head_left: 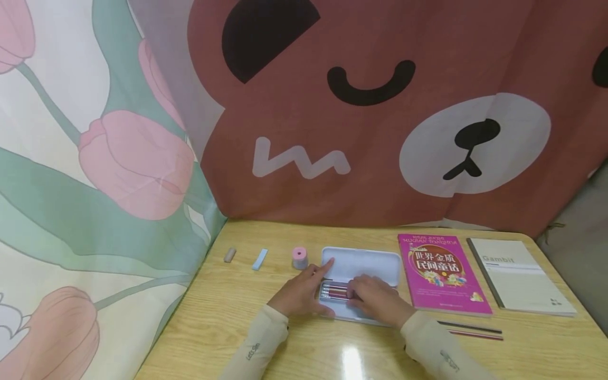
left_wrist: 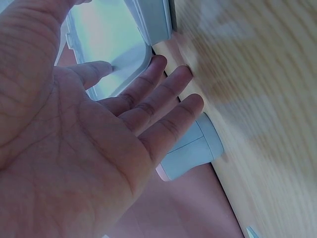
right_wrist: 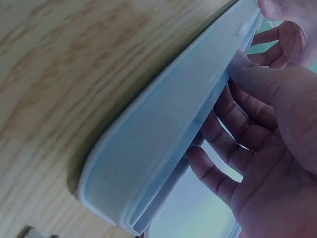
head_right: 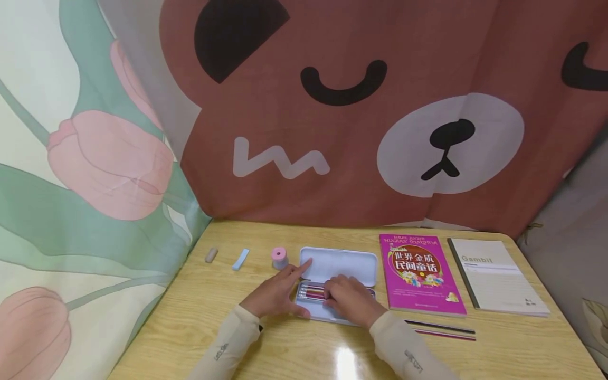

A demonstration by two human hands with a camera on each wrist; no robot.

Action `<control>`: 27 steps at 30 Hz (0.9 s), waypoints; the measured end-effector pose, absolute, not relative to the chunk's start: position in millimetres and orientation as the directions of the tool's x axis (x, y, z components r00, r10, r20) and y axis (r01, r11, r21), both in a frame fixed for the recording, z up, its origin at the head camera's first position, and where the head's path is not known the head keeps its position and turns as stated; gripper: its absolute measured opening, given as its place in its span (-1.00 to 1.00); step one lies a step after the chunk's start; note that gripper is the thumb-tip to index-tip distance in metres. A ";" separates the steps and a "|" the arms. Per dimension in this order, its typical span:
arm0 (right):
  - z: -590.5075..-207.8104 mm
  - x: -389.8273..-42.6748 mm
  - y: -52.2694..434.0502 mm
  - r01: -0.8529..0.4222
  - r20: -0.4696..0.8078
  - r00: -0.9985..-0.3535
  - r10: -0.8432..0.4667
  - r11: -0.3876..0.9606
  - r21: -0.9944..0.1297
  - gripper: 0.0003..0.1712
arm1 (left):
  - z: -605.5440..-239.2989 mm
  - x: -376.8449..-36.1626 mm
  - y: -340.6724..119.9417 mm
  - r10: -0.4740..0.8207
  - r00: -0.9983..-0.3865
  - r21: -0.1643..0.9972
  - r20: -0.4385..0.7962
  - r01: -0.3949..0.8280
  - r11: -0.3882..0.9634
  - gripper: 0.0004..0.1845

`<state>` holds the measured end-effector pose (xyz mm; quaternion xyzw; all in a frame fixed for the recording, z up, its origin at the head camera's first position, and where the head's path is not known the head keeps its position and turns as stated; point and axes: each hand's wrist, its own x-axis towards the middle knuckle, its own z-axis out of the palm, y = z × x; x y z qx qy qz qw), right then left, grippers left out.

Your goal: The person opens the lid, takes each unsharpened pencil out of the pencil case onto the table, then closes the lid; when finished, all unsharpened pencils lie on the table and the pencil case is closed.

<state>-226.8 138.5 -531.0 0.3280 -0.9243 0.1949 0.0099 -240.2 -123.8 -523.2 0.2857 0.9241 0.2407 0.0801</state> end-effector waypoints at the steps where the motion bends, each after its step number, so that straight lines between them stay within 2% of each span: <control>1: -530.9 -226.5 138.3 -0.615 0.151 -0.782 -0.605 0.709 -0.345 -0.87 | -523.0 -240.0 -123.9 0.566 -0.824 0.493 -0.010 0.489 0.720 0.41; 10: -532.0 -224.1 138.7 -0.632 0.166 -0.772 -0.614 0.711 -0.309 -0.87 | -525.3 -241.0 -123.4 0.562 -0.827 0.509 -0.011 0.479 0.715 0.41; 20: -527.2 -221.9 138.8 -0.623 0.214 -0.777 -0.592 0.673 -0.398 -0.83 | -527.1 -241.3 -122.7 0.566 -0.825 0.501 -0.011 0.485 0.717 0.42; 27: -501.0 -210.0 159.7 -0.573 0.224 -0.814 -0.536 0.678 -0.461 -0.82 | -526.4 -239.7 -123.2 0.558 -0.830 0.497 -0.018 0.477 0.725 0.43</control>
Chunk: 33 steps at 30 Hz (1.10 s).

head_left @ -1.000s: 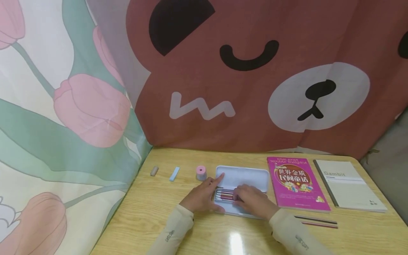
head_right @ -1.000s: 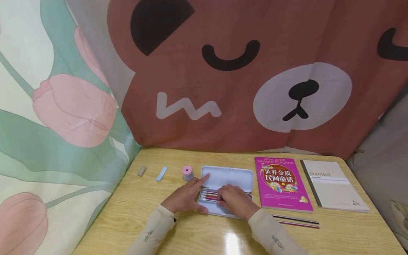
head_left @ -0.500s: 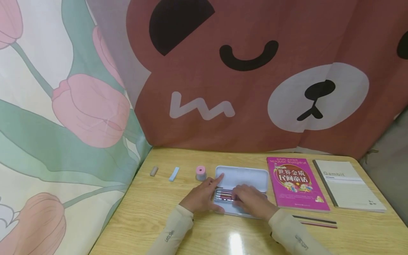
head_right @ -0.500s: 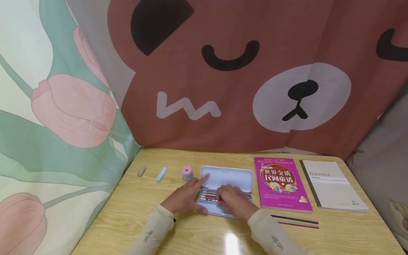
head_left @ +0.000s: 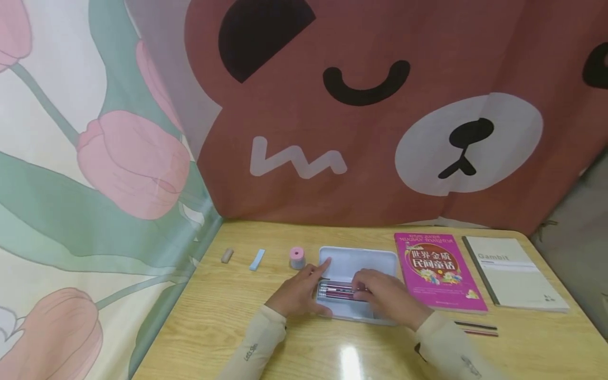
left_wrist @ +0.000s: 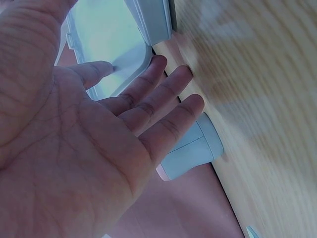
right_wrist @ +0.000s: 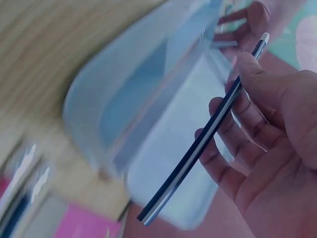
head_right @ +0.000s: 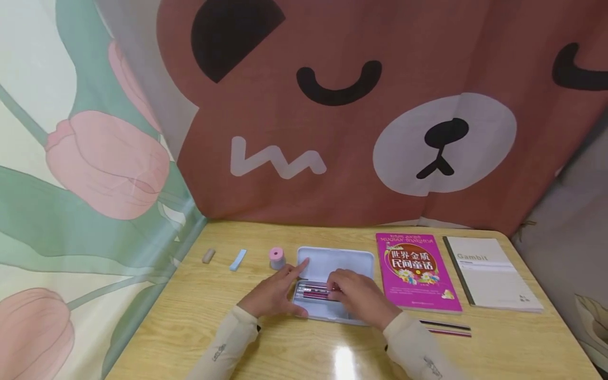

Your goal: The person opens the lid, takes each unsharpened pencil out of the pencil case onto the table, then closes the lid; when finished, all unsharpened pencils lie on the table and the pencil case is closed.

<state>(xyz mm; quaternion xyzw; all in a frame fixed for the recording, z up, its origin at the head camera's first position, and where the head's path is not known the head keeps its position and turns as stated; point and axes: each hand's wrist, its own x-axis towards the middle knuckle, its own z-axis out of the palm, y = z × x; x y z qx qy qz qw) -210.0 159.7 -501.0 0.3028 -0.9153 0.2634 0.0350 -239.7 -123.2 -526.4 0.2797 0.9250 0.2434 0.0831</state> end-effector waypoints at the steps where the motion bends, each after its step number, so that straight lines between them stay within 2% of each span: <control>1: -497.1 -207.8 166.0 -0.560 0.215 -0.822 -0.528 0.677 -0.477 -0.83 | -526.2 -240.0 -123.2 0.557 -0.831 0.497 -0.019 0.475 0.726 0.43; 6: -483.6 -195.1 207.0 -0.501 0.182 -0.854 -0.487 0.675 -0.541 -0.84 | -525.4 -240.4 -123.4 0.559 -0.828 0.507 -0.032 0.469 0.723 0.42; 13: -479.5 -175.8 265.0 -0.482 0.190 -0.874 -0.448 0.740 -0.469 -0.76 | -522.8 -239.5 -123.6 0.563 -0.826 0.513 -0.032 0.470 0.719 0.43; 16: -486.0 -164.1 284.4 -0.445 0.141 -0.892 -0.429 0.780 -0.441 -0.78 | -521.3 -239.1 -123.1 0.563 -0.826 0.511 -0.032 0.471 0.719 0.42; 21: -503.5 -147.1 309.2 -0.374 -0.013 -0.906 -0.422 0.817 -0.438 -0.84 | -520.3 -239.1 -122.4 0.564 -0.825 0.504 -0.028 0.476 0.721 0.42; 24: -513.9 -141.6 318.1 -0.380 -0.041 -0.899 -0.435 0.824 -0.420 -0.82 | -519.8 -239.2 -122.8 0.563 -0.826 0.500 -0.027 0.477 0.723 0.42; 33: -533.3 -138.5 324.2 -0.453 0.039 -0.879 -0.476 0.804 -0.387 -0.83 | -520.5 -238.9 -123.0 0.566 -0.824 0.514 -0.027 0.474 0.715 0.41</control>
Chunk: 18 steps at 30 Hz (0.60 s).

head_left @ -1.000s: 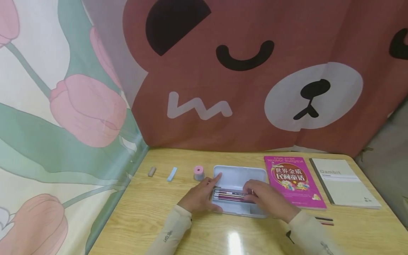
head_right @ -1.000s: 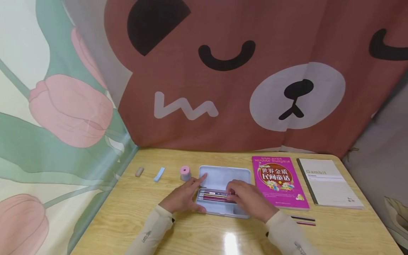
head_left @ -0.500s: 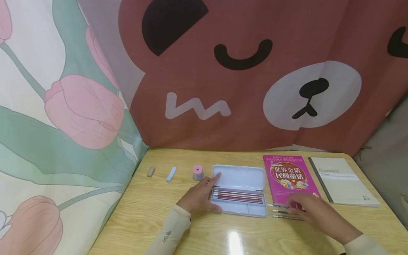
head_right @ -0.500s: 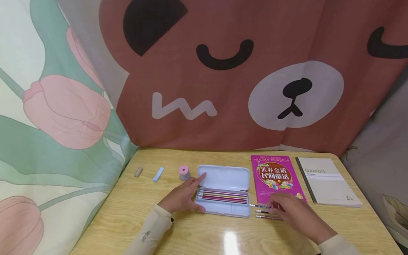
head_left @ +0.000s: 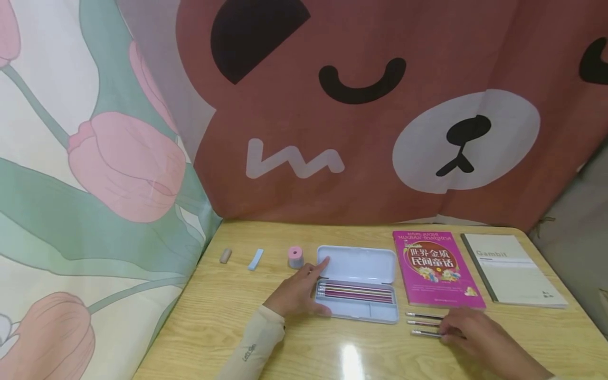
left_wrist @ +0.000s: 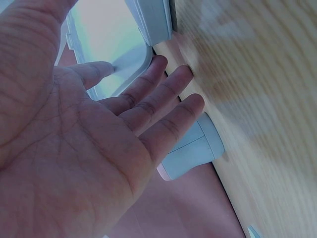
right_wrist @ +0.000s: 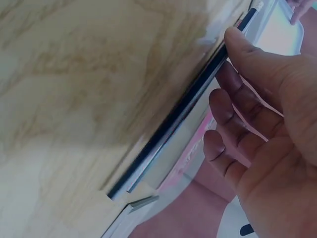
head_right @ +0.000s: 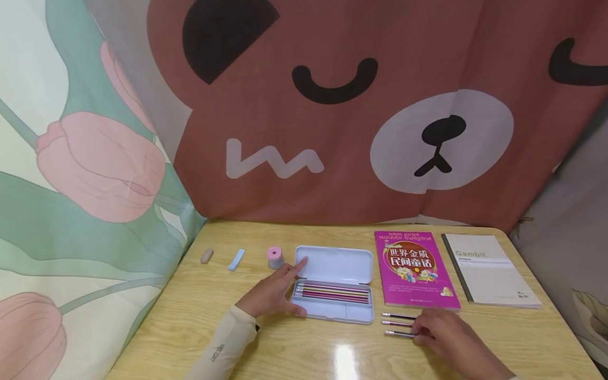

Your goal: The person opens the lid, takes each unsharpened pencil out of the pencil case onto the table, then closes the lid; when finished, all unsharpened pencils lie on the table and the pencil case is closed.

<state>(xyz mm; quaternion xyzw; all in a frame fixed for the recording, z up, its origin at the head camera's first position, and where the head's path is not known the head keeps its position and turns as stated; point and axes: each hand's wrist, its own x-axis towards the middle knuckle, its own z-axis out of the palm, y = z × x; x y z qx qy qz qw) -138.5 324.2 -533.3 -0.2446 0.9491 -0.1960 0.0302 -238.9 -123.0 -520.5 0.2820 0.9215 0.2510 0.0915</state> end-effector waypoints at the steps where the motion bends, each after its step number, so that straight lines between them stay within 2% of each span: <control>1: -534.0 -138.1 324.0 -0.450 0.035 -0.879 -0.475 0.806 -0.385 -0.83 | -520.5 -238.8 -122.9 0.566 -0.824 0.514 -0.027 0.474 0.714 0.41; 3: -535.0 -137.6 323.8 -0.464 0.045 -0.872 -0.487 0.797 -0.386 -0.84 | -520.5 -238.7 -122.9 0.566 -0.824 0.512 -0.027 0.475 0.715 0.42; 10: -532.7 -137.3 320.1 -0.393 -0.042 -0.898 -0.437 0.842 -0.370 -0.81 | -520.7 -238.5 -123.3 0.566 -0.824 0.514 -0.030 0.473 0.716 0.41; 18: -535.8 -132.0 317.5 -0.408 0.029 -0.908 -0.418 0.864 -0.295 -0.75 | -523.9 -240.8 -123.2 0.557 -0.829 0.500 -0.043 0.465 0.730 0.43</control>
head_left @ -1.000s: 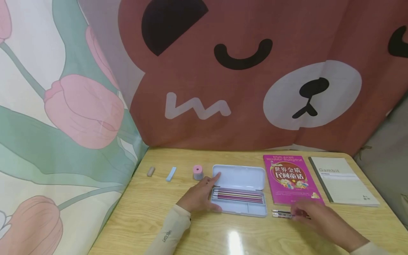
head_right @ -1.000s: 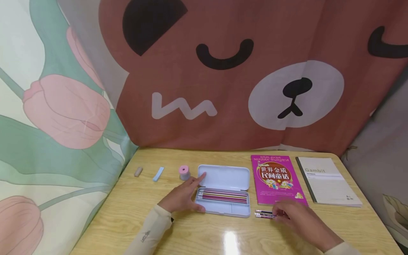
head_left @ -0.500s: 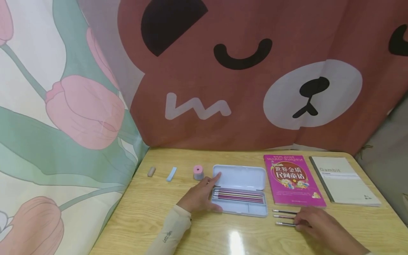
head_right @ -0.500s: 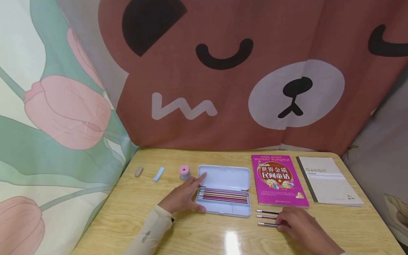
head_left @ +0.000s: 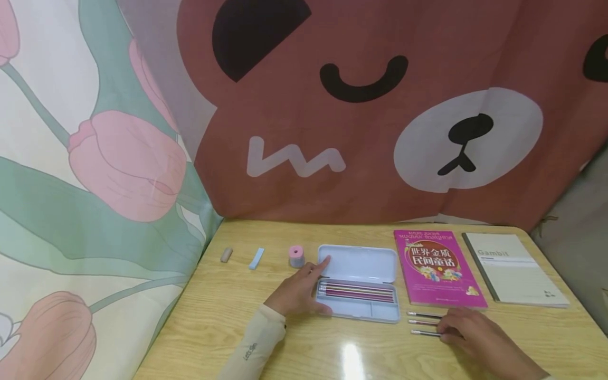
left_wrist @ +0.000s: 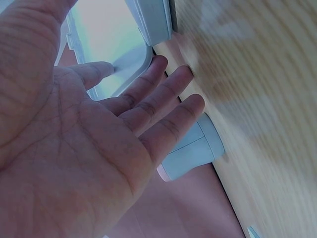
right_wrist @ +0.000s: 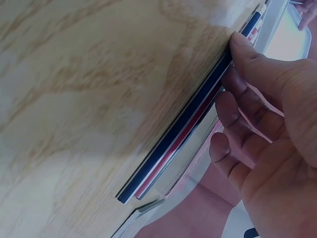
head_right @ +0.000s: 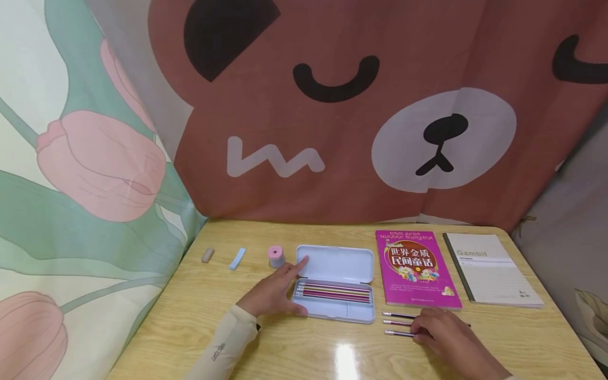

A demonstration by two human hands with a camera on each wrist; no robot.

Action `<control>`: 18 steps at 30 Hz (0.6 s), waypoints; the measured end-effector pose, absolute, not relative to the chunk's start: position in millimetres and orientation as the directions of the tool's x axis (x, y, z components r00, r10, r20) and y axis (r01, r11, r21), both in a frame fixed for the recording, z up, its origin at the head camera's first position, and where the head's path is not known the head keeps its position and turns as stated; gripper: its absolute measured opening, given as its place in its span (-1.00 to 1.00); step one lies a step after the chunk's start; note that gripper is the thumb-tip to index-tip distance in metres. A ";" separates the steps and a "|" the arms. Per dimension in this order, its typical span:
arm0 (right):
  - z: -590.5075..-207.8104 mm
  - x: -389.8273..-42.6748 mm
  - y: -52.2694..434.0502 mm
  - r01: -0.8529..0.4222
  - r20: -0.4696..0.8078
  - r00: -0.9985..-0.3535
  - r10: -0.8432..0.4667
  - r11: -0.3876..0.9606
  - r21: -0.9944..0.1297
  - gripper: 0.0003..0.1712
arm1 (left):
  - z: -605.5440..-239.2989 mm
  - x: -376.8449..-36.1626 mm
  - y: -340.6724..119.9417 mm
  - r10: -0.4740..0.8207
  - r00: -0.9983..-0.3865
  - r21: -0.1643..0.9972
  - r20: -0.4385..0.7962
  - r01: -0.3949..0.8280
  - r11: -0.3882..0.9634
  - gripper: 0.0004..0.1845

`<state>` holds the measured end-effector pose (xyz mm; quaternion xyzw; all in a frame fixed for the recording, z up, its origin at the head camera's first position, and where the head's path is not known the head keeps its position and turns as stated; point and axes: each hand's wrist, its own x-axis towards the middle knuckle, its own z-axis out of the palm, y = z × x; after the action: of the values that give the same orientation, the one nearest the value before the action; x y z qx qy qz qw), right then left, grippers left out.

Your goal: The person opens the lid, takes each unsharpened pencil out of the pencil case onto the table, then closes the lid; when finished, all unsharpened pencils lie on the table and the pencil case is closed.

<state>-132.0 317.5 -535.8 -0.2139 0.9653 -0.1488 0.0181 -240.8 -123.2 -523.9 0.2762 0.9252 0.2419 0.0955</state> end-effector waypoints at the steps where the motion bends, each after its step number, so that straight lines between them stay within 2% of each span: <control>1: -536.2 -131.3 317.5 -0.411 0.038 -0.907 -0.419 0.863 -0.293 -0.74 | -523.7 -240.8 -123.1 0.556 -0.830 0.500 -0.045 0.463 0.732 0.43; 11: -534.9 -129.2 313.7 -0.370 0.027 -0.925 -0.379 0.885 -0.283 -0.74 | -522.2 -239.4 -123.4 0.563 -0.826 0.507 -0.036 0.471 0.722 0.42; 18: -529.2 -135.6 304.1 -0.405 0.109 -0.914 -0.391 0.858 -0.314 -0.78 | -523.4 -239.9 -124.2 0.567 -0.823 0.495 -0.033 0.480 0.725 0.42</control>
<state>-135.6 304.1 -529.2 -0.2066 0.9637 -0.1675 -0.0206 -239.9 -124.2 -523.4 0.2831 0.9242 0.2395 0.0914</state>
